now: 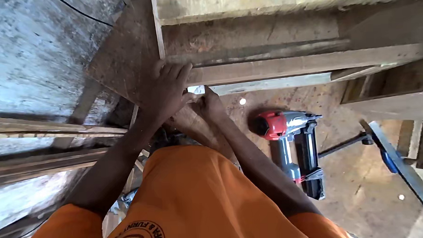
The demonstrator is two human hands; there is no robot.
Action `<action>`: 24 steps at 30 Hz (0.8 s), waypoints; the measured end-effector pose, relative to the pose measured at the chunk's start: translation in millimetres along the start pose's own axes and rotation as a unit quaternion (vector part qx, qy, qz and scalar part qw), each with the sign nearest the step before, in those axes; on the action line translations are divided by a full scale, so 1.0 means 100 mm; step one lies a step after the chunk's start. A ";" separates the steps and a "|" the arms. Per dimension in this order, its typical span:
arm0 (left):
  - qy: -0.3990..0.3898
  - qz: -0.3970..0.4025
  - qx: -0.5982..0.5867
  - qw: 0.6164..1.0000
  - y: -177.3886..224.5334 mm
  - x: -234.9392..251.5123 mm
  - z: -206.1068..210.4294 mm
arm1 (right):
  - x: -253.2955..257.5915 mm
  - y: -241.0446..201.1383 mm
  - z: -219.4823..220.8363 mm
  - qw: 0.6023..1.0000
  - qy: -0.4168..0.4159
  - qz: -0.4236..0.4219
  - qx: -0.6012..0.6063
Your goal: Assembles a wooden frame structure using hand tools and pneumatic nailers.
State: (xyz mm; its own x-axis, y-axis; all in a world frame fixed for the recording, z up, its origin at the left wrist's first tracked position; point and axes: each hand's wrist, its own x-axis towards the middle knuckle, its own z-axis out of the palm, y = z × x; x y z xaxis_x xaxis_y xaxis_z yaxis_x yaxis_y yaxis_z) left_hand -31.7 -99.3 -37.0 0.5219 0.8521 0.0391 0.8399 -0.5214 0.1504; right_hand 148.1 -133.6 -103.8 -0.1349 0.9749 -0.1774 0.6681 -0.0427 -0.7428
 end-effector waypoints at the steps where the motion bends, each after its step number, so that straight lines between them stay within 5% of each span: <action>1: 0.008 0.003 0.004 1.000 -0.01 -0.01 0.02 | 0.00 -0.01 -0.01 1.000 -0.002 0.005 -0.003; 24: 0.054 0.002 -0.017 0.998 0.03 -0.06 0.03 | -0.06 -0.10 -0.08 1.000 -0.005 -0.004 0.012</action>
State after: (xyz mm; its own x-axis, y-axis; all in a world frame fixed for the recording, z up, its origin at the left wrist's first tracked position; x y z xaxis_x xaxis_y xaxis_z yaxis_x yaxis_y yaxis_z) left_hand -31.6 -106.2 -40.1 0.5037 0.8514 0.1462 0.8320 -0.5237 0.1832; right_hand 148.1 -137.1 -89.5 -0.1471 0.9731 -0.1773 0.6487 -0.0404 -0.7600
